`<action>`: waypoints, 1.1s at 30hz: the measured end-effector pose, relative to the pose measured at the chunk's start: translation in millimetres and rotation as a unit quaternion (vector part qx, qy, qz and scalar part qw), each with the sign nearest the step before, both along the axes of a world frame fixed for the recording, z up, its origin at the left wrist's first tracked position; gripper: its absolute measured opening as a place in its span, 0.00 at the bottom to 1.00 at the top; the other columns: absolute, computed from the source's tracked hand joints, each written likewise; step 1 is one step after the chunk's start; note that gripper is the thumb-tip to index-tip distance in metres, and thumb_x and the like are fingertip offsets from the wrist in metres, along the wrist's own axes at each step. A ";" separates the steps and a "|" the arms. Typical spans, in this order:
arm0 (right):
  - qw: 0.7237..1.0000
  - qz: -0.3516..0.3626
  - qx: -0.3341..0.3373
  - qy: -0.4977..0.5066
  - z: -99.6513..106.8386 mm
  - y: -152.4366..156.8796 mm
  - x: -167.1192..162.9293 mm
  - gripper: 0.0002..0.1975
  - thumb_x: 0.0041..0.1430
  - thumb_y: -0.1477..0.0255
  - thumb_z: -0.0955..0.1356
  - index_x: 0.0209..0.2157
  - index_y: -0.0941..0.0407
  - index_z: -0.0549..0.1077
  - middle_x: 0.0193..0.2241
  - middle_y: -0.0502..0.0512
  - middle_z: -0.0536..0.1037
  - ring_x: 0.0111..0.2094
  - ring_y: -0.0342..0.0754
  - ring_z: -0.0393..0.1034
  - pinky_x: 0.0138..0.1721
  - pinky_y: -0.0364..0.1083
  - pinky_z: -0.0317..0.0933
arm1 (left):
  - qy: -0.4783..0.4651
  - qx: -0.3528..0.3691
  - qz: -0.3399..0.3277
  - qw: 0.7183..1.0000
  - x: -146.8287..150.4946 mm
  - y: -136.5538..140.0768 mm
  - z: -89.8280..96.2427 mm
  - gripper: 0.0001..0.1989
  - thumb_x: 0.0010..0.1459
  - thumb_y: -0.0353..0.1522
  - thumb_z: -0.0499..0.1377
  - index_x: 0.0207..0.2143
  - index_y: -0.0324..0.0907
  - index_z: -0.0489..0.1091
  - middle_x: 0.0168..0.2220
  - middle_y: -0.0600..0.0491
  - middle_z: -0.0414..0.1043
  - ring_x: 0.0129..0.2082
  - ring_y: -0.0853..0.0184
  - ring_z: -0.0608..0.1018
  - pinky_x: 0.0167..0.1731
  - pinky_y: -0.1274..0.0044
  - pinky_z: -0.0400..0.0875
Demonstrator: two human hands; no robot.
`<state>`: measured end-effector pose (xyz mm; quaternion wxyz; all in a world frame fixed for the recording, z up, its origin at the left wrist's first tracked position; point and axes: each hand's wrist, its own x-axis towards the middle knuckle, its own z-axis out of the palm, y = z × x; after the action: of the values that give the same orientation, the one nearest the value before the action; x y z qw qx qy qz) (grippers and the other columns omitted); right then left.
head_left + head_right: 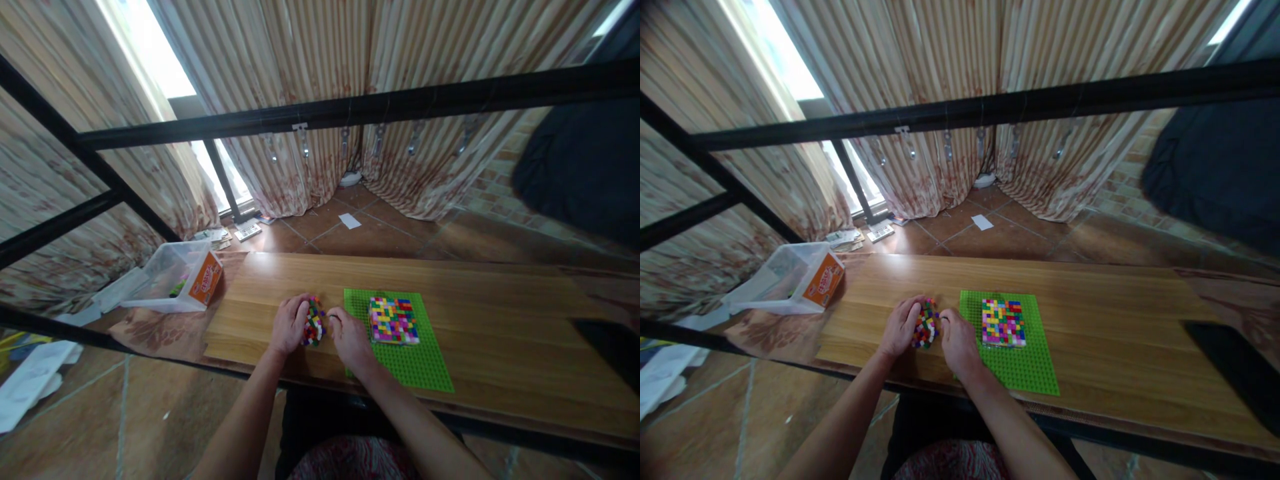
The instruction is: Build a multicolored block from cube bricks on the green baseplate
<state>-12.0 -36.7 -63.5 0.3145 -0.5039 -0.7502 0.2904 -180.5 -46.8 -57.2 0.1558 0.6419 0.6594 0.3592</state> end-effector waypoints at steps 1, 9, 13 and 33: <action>1.000 -0.004 0.002 0.000 -0.1 0.8 -0.4 0.13 0.62 0.74 0.57 0.36 0.55 0.73 0.26 0.51 0.76 0.27 0.45 0.69 0.31 0.43 0.58 | -0.002 -0.001 0.000 1.000 -0.1 0.0 -0.2 0.19 0.66 0.39 0.45 0.47 0.44 0.72 0.46 0.49 0.76 0.50 0.63 0.74 0.54 0.68 0.67; 0.998 0.030 0.000 -0.050 5.8 7.3 -6.3 0.15 0.63 0.76 0.58 0.39 0.54 0.76 0.33 0.53 0.79 0.35 0.46 0.73 0.38 0.44 0.61 | 0.000 0.006 -0.006 1.000 -0.6 0.0 -0.7 0.19 0.66 0.38 0.45 0.47 0.44 0.72 0.46 0.49 0.76 0.49 0.63 0.74 0.53 0.68 0.68; 0.996 0.058 -0.005 -0.068 11.4 8.9 -8.9 0.13 0.61 0.75 0.62 0.36 0.53 0.78 0.35 0.54 0.80 0.37 0.47 0.73 0.40 0.44 0.61 | 0.006 0.010 -0.007 1.000 -0.7 0.4 -1.4 0.18 0.66 0.38 0.45 0.47 0.43 0.72 0.46 0.49 0.77 0.49 0.63 0.74 0.53 0.67 0.68; 0.993 0.050 -0.013 -0.107 21.9 6.7 -6.8 0.10 0.60 0.77 0.62 0.38 0.56 0.75 0.37 0.57 0.80 0.39 0.49 0.73 0.41 0.45 0.60 | 0.006 0.005 -0.009 1.000 -1.9 0.9 -0.5 0.19 0.66 0.39 0.45 0.47 0.44 0.72 0.46 0.49 0.76 0.49 0.63 0.74 0.53 0.68 0.68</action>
<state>-18.8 -30.0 -41.6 0.2108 -0.4979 -0.7999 0.2602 -182.4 -45.9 -57.7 0.1515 0.6506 0.6528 0.3573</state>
